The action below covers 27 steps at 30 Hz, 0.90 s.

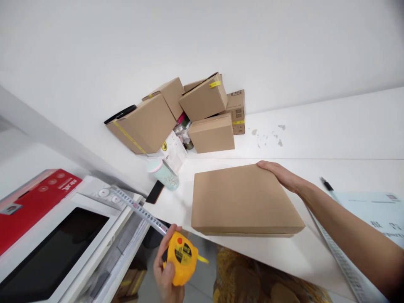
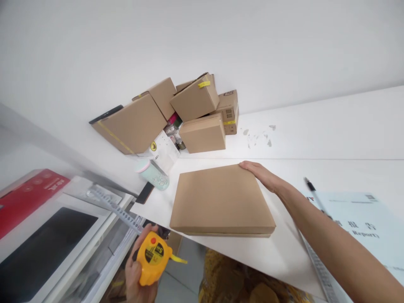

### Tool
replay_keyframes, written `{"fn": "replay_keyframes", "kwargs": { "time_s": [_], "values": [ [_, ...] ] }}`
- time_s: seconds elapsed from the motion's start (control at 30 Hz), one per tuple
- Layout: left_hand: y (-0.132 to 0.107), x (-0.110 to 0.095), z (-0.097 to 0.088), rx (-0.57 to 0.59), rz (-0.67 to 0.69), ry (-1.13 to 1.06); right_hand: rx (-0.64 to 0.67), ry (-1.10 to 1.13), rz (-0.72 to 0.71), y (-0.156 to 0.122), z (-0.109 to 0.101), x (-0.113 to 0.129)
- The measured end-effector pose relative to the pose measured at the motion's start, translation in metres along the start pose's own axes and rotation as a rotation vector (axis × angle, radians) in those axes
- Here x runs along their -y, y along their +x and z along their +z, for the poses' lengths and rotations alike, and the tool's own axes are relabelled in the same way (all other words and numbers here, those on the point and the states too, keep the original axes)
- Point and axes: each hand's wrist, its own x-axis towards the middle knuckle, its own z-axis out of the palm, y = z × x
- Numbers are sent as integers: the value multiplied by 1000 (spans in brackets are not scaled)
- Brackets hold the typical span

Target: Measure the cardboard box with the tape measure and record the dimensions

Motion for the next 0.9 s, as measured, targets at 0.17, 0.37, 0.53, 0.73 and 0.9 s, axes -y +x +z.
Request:
{"fn": "replay_keyframes", "kwargs": {
  "time_s": [0.17,0.37,0.53,0.73,0.9],
  "values": [
    [15,37,-12,46,-156,-152,-30,74,72,0,8,8],
    [28,27,2,170,-127,-249,-7,325,375,-3,15,36],
    [56,2,36,264,50,-117,-14,315,406,24,5,29],
    [91,-10,67,346,119,-41,-288,254,27,39,4,26],
    [103,-14,80,362,116,4,-165,242,-284,7,5,56]
  ]
}}
